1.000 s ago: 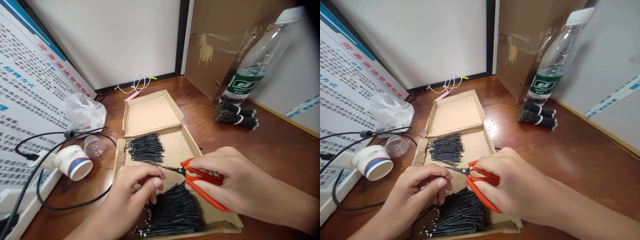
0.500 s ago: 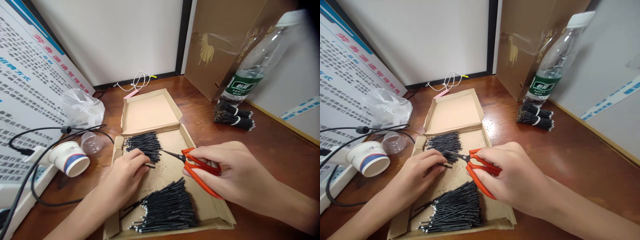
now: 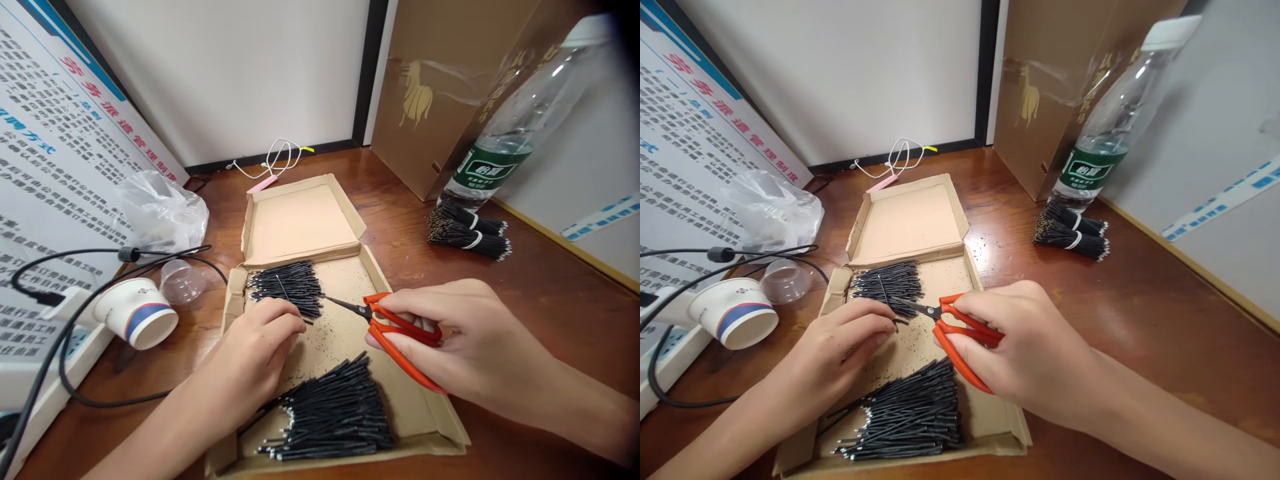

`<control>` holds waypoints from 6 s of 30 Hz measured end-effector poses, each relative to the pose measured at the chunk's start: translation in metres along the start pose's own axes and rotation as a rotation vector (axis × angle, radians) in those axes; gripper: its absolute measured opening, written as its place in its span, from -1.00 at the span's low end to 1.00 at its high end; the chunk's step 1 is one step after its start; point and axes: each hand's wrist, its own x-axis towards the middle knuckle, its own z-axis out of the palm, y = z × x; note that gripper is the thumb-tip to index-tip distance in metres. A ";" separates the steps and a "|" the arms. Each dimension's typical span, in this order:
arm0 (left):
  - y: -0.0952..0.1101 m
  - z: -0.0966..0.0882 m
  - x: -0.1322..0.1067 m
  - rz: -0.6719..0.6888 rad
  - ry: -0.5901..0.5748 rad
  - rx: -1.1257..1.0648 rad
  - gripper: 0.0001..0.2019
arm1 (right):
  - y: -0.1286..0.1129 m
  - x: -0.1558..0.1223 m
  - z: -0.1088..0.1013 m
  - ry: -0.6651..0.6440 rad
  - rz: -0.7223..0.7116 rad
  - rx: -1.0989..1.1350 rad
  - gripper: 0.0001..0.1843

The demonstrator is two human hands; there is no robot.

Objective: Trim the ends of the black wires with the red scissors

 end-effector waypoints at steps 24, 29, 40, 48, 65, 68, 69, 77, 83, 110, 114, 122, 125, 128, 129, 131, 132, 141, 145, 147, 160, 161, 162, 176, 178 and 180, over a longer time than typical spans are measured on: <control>0.024 -0.014 -0.011 -0.378 -0.381 -0.130 -0.86 | 0.005 0.000 0.003 0.034 -0.075 0.008 -0.81; 0.022 -0.013 -0.006 -0.362 -0.254 -0.054 -0.81 | 0.005 0.001 0.003 0.035 -0.065 0.003 -0.80; 0.015 -0.009 -0.006 -0.238 -0.173 -0.216 -0.85 | 0.003 0.003 0.003 0.028 -0.063 -0.003 -0.81; 0.019 -0.013 -0.003 -0.403 -0.089 -0.336 -0.81 | 0.002 0.003 0.002 0.003 -0.078 0.022 -0.86; 0.023 -0.021 -0.006 -0.406 -0.371 -0.180 -0.78 | 0.001 0.001 0.002 -0.047 -0.050 0.018 -0.83; 0.021 -0.018 -0.003 -0.405 -0.305 -0.123 -0.77 | 0.002 0.001 0.002 -0.038 -0.039 0.027 -0.84; 0.020 -0.017 -0.003 -0.394 -0.269 -0.096 -0.77 | 0.002 0.001 0.002 -0.034 -0.042 0.029 -0.85; 0.014 -0.012 -0.004 -0.261 -0.136 -0.089 -0.81 | 0.001 0.001 0.002 -0.032 -0.057 0.007 -0.88; 0.013 -0.012 -0.001 -0.236 -0.119 -0.130 -0.81 | 0.001 0.000 0.000 -0.032 -0.048 0.022 -0.88; 0.028 -0.012 0.004 -0.619 0.048 -0.855 -0.89 | -0.008 -0.003 0.002 -0.192 -0.083 0.021 -0.84; 0.028 -0.010 0.003 -0.623 0.036 -0.927 -0.88 | -0.006 -0.004 0.004 -0.201 -0.068 0.040 -0.84; 0.027 -0.009 0.003 -0.594 0.048 -0.950 -0.89 | -0.007 -0.004 0.005 -0.228 -0.055 0.033 -0.80; 0.027 -0.008 0.003 -0.596 0.047 -0.961 -0.90 | -0.007 -0.004 0.005 -0.208 -0.083 0.031 -0.77; 0.028 -0.007 0.003 -0.606 0.052 -0.968 -0.89 | -0.006 -0.004 0.005 -0.186 -0.102 0.022 -0.76; 0.028 -0.007 0.003 -0.608 0.056 -0.967 -0.89 | -0.006 -0.004 0.005 -0.184 -0.100 0.022 -0.75; 0.028 -0.008 0.003 -0.606 0.064 -0.964 -0.88 | -0.005 -0.006 0.006 -0.180 -0.087 0.032 -0.76; 0.028 -0.008 0.004 -0.602 0.068 -0.964 -0.88 | -0.005 -0.007 0.007 -0.175 -0.076 0.039 -0.76; 0.027 -0.007 0.003 -0.595 0.072 -0.995 -0.88 | -0.008 -0.006 0.005 -0.232 -0.017 0.062 -0.78; 0.027 -0.006 0.002 -0.576 0.073 -1.033 -0.88 | -0.008 -0.005 0.005 -0.238 -0.012 0.062 -0.77; 0.027 -0.006 0.002 -0.564 0.079 -1.046 -0.88 | -0.008 -0.006 0.005 -0.234 -0.013 0.064 -0.78; 0.026 -0.004 0.002 -0.540 0.081 -1.083 -0.86 | -0.007 -0.006 0.006 -0.225 -0.045 0.084 -0.77; 0.026 -0.004 0.002 -0.539 0.081 -1.086 -0.86 | -0.006 -0.006 0.007 -0.222 -0.058 0.091 -0.76; 0.026 -0.004 0.002 -0.541 0.082 -1.086 -0.86 | -0.006 -0.006 0.007 -0.220 -0.065 0.097 -0.76; 0.026 -0.007 0.001 -0.546 0.095 -0.955 -0.90 | -0.007 -0.007 0.005 -0.242 0.004 0.059 -0.79; 0.026 -0.007 0.001 -0.542 0.095 -0.943 -0.90 | -0.008 -0.006 0.005 -0.239 -0.009 0.054 -0.77; 0.027 -0.008 0.002 -0.533 0.095 -0.932 -0.91 | -0.008 -0.006 0.004 -0.224 -0.023 0.048 -0.77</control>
